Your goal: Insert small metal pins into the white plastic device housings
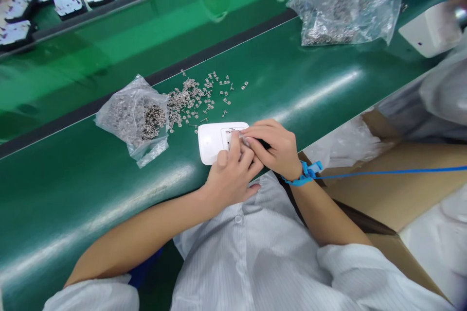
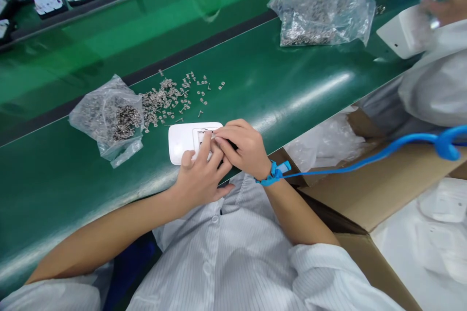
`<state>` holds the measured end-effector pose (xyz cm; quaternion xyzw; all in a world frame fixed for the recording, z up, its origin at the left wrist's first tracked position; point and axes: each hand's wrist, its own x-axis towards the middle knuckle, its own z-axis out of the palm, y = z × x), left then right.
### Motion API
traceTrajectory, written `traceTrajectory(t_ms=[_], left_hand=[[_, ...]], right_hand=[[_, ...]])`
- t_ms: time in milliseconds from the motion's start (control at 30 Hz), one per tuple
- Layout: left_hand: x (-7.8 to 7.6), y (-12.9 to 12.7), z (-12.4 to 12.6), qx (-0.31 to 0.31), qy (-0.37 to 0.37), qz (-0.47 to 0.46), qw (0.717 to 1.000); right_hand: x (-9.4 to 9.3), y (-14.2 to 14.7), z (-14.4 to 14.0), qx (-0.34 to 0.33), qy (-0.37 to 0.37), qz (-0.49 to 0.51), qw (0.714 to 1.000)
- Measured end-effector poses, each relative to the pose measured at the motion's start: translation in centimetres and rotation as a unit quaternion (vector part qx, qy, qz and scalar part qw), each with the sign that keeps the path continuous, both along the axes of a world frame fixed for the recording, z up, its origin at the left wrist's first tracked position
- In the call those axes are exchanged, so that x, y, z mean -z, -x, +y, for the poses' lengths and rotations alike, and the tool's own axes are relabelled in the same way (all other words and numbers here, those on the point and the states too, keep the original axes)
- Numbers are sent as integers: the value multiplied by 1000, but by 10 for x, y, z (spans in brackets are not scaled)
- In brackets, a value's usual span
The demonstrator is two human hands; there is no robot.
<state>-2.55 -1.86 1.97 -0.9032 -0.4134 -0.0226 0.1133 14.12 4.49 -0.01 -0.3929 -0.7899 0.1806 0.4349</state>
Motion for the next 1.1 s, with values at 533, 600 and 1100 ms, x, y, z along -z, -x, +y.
traceTrajectory(t_ms=[533, 600, 1100], left_hand=[[3, 2, 0, 10, 2, -9, 1000], [4, 2, -2, 7, 2, -14, 1000], [8, 5, -9, -21, -34, -19, 999]], right_hand=[[11, -5, 5, -50, -63, -31, 996], [11, -5, 4, -45, -58, -33, 997], [2, 9, 2, -42, -17, 10, 999]])
